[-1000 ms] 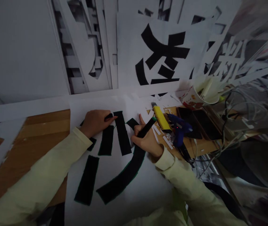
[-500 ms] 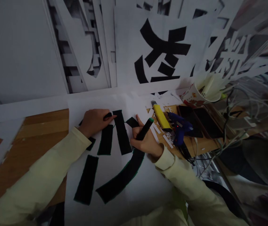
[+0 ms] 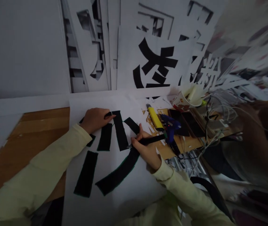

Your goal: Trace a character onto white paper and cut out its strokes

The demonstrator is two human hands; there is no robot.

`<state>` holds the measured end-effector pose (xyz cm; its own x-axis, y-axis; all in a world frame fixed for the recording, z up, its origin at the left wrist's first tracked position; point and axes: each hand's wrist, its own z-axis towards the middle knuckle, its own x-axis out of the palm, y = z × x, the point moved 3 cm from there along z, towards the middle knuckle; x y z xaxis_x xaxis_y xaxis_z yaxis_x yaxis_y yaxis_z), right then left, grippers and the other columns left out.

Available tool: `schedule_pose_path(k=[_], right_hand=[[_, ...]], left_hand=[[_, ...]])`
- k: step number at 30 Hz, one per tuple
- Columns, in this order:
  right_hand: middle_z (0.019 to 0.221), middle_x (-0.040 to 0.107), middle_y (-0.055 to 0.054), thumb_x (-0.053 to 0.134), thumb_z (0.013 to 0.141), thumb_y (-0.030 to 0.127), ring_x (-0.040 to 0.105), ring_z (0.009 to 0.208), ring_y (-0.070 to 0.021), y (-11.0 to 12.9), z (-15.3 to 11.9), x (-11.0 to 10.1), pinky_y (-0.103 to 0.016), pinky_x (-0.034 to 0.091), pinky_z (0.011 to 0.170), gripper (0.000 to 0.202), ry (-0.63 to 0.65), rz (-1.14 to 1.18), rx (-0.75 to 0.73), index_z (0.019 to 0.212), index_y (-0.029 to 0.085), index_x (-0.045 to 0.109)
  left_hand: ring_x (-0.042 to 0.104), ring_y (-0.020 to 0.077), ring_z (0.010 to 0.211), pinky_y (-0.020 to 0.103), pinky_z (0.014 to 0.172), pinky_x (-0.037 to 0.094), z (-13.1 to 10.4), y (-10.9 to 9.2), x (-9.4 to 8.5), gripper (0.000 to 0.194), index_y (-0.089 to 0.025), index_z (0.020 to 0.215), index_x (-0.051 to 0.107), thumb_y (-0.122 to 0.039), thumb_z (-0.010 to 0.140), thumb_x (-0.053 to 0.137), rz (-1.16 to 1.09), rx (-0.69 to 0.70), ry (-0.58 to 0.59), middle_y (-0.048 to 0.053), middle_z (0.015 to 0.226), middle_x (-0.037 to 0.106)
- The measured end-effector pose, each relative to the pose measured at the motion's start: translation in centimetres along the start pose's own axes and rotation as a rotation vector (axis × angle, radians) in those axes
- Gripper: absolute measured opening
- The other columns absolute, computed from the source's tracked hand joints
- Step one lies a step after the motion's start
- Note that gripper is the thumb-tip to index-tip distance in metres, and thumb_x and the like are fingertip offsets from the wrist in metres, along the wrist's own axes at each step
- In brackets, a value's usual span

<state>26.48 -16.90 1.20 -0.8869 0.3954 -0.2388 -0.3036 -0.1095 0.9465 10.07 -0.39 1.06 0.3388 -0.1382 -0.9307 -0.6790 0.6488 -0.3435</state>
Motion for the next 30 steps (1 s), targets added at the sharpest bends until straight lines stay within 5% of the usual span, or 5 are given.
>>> schedule_pose_path(k=[16,30], right_hand=[[0.047,0.046,0.014,0.069,0.078,0.027,0.040,0.041,-0.0055,0.0,-0.9,1.3,-0.056,0.015,0.128,0.037,0.132,-0.067,-0.049,0.052,0.023,0.044],[0.046,0.041,0.013,0.067,0.075,0.024,0.036,0.041,-0.0061,-0.2,-0.6,1.2,-0.056,0.010,0.130,0.037,0.107,-0.040,-0.045,0.049,0.023,0.040]], left_hand=[[0.053,0.0198,0.059,0.030,0.054,0.022,0.1,0.2,0.2,0.044,-0.020,0.063,0.050,-0.052,0.093,0.050,0.075,0.005,-0.005,0.005,0.063,0.059],[0.046,0.0167,0.056,0.029,0.054,0.023,0.0,0.0,0.0,0.044,-0.020,0.062,0.044,-0.050,0.094,0.051,0.073,0.005,0.008,0.003,0.061,0.055]])
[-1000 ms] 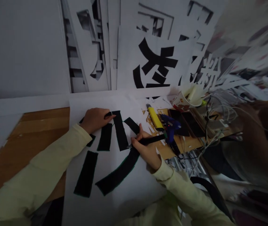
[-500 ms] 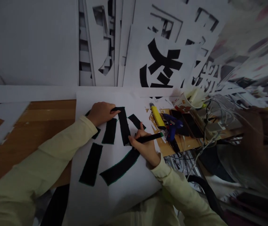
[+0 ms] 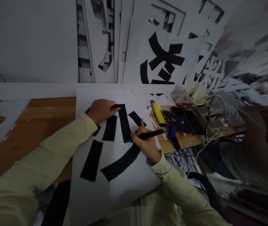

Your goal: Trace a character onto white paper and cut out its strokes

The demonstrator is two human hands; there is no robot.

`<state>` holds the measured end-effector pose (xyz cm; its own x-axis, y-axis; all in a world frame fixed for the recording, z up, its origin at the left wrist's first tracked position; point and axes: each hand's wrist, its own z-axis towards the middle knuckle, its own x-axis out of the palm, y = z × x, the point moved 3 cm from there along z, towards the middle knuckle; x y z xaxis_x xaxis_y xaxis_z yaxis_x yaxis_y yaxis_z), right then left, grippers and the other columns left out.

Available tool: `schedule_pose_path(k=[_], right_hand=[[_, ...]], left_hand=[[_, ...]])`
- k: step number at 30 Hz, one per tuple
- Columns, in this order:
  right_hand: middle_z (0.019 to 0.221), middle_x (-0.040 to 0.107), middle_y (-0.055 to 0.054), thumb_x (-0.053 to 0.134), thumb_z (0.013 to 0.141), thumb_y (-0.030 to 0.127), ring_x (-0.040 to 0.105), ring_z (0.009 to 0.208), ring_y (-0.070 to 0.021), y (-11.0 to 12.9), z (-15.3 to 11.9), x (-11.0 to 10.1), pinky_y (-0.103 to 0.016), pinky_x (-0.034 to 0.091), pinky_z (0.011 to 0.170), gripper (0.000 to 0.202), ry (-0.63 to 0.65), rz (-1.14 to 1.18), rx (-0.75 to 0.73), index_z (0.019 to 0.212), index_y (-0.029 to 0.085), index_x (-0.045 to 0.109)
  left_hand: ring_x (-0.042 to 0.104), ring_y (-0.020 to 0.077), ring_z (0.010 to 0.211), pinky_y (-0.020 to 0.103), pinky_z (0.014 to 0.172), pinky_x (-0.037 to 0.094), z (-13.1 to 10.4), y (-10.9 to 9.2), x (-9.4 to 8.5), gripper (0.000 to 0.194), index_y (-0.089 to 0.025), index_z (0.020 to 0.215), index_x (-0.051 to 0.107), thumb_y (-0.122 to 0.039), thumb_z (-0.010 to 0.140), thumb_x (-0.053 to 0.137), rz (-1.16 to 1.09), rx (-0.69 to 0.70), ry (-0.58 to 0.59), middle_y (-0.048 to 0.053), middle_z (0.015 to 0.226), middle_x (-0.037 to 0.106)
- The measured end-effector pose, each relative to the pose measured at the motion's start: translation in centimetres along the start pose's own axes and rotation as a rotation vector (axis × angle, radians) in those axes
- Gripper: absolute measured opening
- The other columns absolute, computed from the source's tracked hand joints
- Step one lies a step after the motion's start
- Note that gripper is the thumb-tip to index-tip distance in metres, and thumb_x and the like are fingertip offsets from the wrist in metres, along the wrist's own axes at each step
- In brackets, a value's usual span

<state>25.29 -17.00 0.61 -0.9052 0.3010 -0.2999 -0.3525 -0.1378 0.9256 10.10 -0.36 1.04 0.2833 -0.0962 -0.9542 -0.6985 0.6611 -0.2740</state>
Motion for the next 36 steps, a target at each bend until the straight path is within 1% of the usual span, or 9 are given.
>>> schedule_pose_path(k=[6,10,13,17,20,27,32,36], right_hand=[[0.049,0.037,0.012,0.066,0.073,0.023,0.033,0.044,-0.0060,-0.09,-0.04,-0.13,-0.057,0.011,0.130,0.037,-0.030,0.025,0.006,0.050,0.023,0.037],[0.050,0.038,0.012,0.065,0.071,0.022,0.033,0.045,-0.0065,-0.29,-0.07,-0.19,-0.055,0.011,0.130,0.035,-0.056,0.048,0.010,0.051,0.023,0.037],[0.050,0.037,0.012,0.065,0.071,0.022,0.032,0.046,-0.0070,-0.42,-0.05,-0.26,-0.053,0.017,0.129,0.035,-0.071,0.056,0.010,0.051,0.023,0.036],[0.050,0.037,0.011,0.065,0.072,0.025,0.033,0.047,-0.0087,-0.44,-0.03,-0.45,-0.053,0.027,0.125,0.035,-0.085,0.097,0.040,0.052,0.024,0.037],[0.050,0.036,0.010,0.066,0.072,0.025,0.032,0.048,-0.0094,-0.29,-0.04,-0.49,-0.054,0.031,0.123,0.036,-0.086,0.108,0.046,0.052,0.024,0.037],[0.051,0.038,0.011,0.065,0.074,0.023,0.034,0.048,-0.0092,-0.17,-0.07,-0.44,-0.054,0.031,0.123,0.035,-0.039,0.066,0.019,0.052,0.024,0.038],[0.050,0.036,0.012,0.066,0.075,0.023,0.032,0.046,-0.0077,-0.18,-0.08,-0.33,-0.055,0.025,0.126,0.037,-0.020,0.072,0.012,0.052,0.023,0.037],[0.049,0.036,0.013,0.067,0.077,0.025,0.032,0.044,-0.0069,0.06,-0.10,0.05,-0.056,0.024,0.127,0.039,0.005,0.061,-0.012,0.052,0.024,0.037]], left_hand=[[0.048,0.0178,0.058,0.029,0.055,0.021,0.10,0.01,0.08,0.046,-0.020,0.061,0.045,-0.052,0.093,0.050,0.012,-0.015,0.003,0.003,0.061,0.055],[0.048,0.0180,0.059,0.029,0.055,0.020,0.09,0.23,0.33,0.047,-0.020,0.061,0.043,-0.054,0.093,0.049,0.014,-0.021,-0.005,0.003,0.061,0.054],[0.047,0.0176,0.058,0.030,0.055,0.021,0.08,0.28,0.35,0.047,-0.021,0.060,0.042,-0.054,0.093,0.050,0.010,-0.022,-0.004,0.003,0.060,0.053],[0.047,0.0175,0.057,0.030,0.054,0.022,0.08,0.17,0.21,0.047,-0.021,0.061,0.041,-0.054,0.093,0.049,0.007,-0.005,-0.007,0.003,0.060,0.054],[0.048,0.0181,0.057,0.030,0.054,0.021,0.09,0.14,0.18,0.047,-0.021,0.061,0.042,-0.054,0.093,0.049,0.016,-0.010,-0.005,0.003,0.061,0.056],[0.051,0.0189,0.059,0.031,0.055,0.021,0.08,0.21,0.25,0.047,-0.021,0.061,0.043,-0.054,0.093,0.050,0.021,-0.009,-0.015,0.004,0.062,0.058],[0.049,0.0181,0.058,0.030,0.054,0.022,0.07,0.30,0.33,0.047,-0.021,0.061,0.041,-0.054,0.093,0.049,0.022,-0.006,-0.021,0.004,0.062,0.057],[0.049,0.0181,0.058,0.030,0.054,0.023,0.02,0.26,0.32,0.048,-0.021,0.060,0.042,-0.055,0.093,0.048,0.013,0.006,-0.021,0.004,0.061,0.057]])
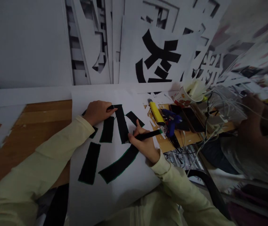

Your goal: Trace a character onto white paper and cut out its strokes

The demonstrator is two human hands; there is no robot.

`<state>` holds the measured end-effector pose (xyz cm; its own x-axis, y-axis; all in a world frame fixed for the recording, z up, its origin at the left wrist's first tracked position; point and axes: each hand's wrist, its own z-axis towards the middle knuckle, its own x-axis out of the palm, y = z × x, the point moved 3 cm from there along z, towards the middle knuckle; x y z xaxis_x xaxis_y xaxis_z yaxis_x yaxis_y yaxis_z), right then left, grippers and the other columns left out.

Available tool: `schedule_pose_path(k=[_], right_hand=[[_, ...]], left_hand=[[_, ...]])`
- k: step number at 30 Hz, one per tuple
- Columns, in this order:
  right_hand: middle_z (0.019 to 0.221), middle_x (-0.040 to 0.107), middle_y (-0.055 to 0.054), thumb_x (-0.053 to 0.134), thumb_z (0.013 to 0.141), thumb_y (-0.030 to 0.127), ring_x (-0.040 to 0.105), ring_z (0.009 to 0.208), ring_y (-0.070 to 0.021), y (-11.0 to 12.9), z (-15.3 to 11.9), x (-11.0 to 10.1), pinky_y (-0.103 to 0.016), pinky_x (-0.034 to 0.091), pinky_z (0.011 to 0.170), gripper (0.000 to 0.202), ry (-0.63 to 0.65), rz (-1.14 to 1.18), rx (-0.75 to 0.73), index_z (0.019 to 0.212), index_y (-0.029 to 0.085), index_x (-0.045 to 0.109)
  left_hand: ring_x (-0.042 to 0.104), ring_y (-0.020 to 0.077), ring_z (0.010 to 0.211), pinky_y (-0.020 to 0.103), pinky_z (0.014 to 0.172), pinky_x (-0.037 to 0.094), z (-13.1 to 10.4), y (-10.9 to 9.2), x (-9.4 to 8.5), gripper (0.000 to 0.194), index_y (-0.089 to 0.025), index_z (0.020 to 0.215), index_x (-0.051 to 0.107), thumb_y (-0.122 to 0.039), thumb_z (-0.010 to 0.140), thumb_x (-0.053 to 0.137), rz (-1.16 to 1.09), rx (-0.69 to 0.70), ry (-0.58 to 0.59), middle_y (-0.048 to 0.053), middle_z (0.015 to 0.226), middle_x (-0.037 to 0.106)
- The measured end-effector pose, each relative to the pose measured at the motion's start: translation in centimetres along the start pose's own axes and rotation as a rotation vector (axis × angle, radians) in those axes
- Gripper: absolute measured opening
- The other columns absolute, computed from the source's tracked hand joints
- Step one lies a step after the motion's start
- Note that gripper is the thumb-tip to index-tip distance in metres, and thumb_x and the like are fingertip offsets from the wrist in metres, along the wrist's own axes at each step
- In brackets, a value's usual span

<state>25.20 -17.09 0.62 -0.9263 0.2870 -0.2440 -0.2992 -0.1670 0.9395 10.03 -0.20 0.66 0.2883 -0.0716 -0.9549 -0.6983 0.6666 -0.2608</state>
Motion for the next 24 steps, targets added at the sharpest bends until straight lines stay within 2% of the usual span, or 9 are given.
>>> schedule_pose_path(k=[3,6,9,16,20,24], right_hand=[[0.049,0.039,0.012,0.068,0.078,0.027,0.034,0.044,-0.0069,-0.1,0.0,-0.1,-0.054,0.025,0.127,0.038,-0.018,0.026,0.017,0.052,0.024,0.039],[0.052,0.043,0.010,0.070,0.078,0.031,0.041,0.049,-0.0087,-0.7,-0.1,-0.8,-0.052,0.031,0.125,0.038,-0.125,0.095,0.070,0.054,0.024,0.042],[0.052,0.041,0.009,0.072,0.077,0.036,0.047,0.055,-0.0110,-1.3,-0.3,-1.4,-0.051,0.031,0.124,0.039,-0.224,0.153,0.103,0.055,0.024,0.043],[0.052,0.037,0.010,0.074,0.078,0.035,0.048,0.057,-0.0107,-1.8,-0.6,-1.5,-0.047,0.027,0.126,0.043,-0.259,0.219,0.115,0.054,0.024,0.040],[0.049,0.038,0.010,0.074,0.076,0.033,0.041,0.051,-0.0104,-1.5,1.1,-1.9,-0.049,0.031,0.124,0.040,-0.237,0.200,0.123,0.053,0.024,0.042],[0.049,0.042,0.010,0.072,0.076,0.029,0.038,0.051,-0.0102,0.1,4.5,-2.0,-0.051,0.036,0.121,0.038,-0.214,0.154,0.030,0.051,0.024,0.044]], left_hand=[[0.050,0.0182,0.057,0.030,0.054,0.024,0.0,0.0,0.0,0.048,-0.021,0.060,0.044,-0.055,0.093,0.048,0.000,-0.004,-0.002,0.004,0.060,0.057],[0.051,0.0185,0.057,0.030,0.054,0.024,0.0,0.0,-0.1,0.047,-0.021,0.060,0.046,-0.054,0.093,0.048,-0.002,-0.005,0.000,0.004,0.061,0.059],[0.050,0.0185,0.057,0.030,0.054,0.025,0.0,-0.1,-0.2,0.046,-0.021,0.060,0.047,-0.054,0.093,0.048,-0.019,-0.004,0.011,0.004,0.061,0.059],[0.049,0.0178,0.056,0.029,0.053,0.024,-0.1,-0.1,-0.2,0.047,-0.021,0.060,0.043,-0.054,0.094,0.046,-0.036,-0.003,0.025,0.004,0.060,0.057],[0.051,0.0181,0.058,0.029,0.054,0.023,-0.1,-0.2,-0.1,0.046,-0.021,0.061,0.044,-0.053,0.094,0.046,-0.030,-0.009,0.032,0.004,0.062,0.059],[0.053,0.0186,0.059,0.029,0.054,0.023,0.0,-0.3,-0.3,0.045,-0.021,0.062,0.044,-0.052,0.094,0.047,-0.029,-0.018,0.050,0.004,0.063,0.060]])
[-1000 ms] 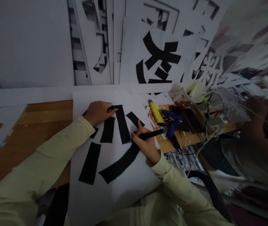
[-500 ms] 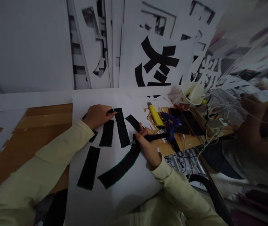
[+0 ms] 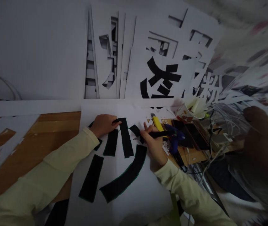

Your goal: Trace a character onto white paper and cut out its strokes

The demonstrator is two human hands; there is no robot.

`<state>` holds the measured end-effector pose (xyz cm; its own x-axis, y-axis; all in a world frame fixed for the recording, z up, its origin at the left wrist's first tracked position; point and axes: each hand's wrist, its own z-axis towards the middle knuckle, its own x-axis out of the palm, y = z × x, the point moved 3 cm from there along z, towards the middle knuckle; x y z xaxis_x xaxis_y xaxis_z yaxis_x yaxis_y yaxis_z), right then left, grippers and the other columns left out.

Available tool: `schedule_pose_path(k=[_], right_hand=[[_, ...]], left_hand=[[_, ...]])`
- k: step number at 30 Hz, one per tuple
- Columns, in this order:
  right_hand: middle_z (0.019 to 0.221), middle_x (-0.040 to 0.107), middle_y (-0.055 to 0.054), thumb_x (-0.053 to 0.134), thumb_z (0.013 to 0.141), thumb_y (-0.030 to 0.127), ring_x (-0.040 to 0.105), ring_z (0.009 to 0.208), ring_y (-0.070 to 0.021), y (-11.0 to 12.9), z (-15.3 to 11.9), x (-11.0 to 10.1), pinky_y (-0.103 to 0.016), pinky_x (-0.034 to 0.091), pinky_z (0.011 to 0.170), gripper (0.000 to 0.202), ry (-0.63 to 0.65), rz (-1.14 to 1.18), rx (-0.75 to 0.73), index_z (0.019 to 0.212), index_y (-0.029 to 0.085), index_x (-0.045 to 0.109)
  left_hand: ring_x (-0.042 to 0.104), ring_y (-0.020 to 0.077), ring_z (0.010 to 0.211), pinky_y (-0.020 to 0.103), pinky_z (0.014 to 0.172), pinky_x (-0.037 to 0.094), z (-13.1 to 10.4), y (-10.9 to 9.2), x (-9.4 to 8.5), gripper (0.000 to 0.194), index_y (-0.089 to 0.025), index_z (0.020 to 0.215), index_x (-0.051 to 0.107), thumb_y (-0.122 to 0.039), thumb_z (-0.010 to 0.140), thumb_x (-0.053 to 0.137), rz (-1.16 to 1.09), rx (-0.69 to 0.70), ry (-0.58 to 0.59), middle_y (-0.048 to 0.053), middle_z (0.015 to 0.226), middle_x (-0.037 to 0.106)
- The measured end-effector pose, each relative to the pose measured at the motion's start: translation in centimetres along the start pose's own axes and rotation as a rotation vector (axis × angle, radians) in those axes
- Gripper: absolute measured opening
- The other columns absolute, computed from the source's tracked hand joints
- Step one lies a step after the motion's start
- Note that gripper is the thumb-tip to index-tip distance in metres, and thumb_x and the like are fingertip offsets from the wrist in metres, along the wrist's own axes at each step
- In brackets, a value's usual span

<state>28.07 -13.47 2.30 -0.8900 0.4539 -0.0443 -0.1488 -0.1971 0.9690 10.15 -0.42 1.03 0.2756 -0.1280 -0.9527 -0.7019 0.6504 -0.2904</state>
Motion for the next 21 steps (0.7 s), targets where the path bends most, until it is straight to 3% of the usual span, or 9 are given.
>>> schedule_pose_path(k=[5,12,15,21], right_hand=[[0.047,0.043,0.010,0.072,0.079,0.030,0.040,0.050,-0.0096,3.0,1.5,0.8,-0.053,0.036,0.121,0.035,0.156,-0.059,0.026,0.056,0.024,0.047],[0.055,0.048,0.007,0.076,0.079,0.026,0.047,0.055,-0.0101,6.6,-1.5,-3.2,-0.053,0.042,0.118,0.036,0.156,-0.136,0.049,0.055,0.023,0.049],[0.057,0.051,0.007,0.076,0.079,0.024,0.048,0.058,-0.0104,6.0,-0.5,-3.1,-0.052,0.040,0.119,0.033,0.106,-0.143,0.032,0.058,0.023,0.050],[0.047,0.041,0.012,0.076,0.073,0.034,0.037,0.048,-0.0083,1.1,4.3,1.3,-0.053,0.038,0.120,0.038,0.120,-0.028,-0.067,0.056,0.024,0.044]], left_hand=[[0.053,0.0190,0.060,0.030,0.054,0.022,0.0,0.1,0.1,0.044,-0.021,0.063,0.046,-0.050,0.096,0.046,0.004,0.007,-0.013,0.005,0.064,0.060],[0.047,0.0155,0.054,0.029,0.053,0.023,0.1,0.3,0.4,0.043,-0.020,0.061,0.042,-0.047,0.096,0.046,-0.046,0.034,-0.030,0.003,0.061,0.057],[0.049,0.0162,0.056,0.029,0.053,0.023,0.0,0.3,0.5,0.044,-0.020,0.063,0.044,-0.048,0.096,0.045,-0.040,0.033,-0.037,0.003,0.062,0.058],[0.055,0.0185,0.059,0.029,0.053,0.024,-0.1,0.1,0.3,0.046,-0.020,0.065,0.051,-0.052,0.097,0.043,0.011,0.022,-0.025,0.004,0.063,0.061]])
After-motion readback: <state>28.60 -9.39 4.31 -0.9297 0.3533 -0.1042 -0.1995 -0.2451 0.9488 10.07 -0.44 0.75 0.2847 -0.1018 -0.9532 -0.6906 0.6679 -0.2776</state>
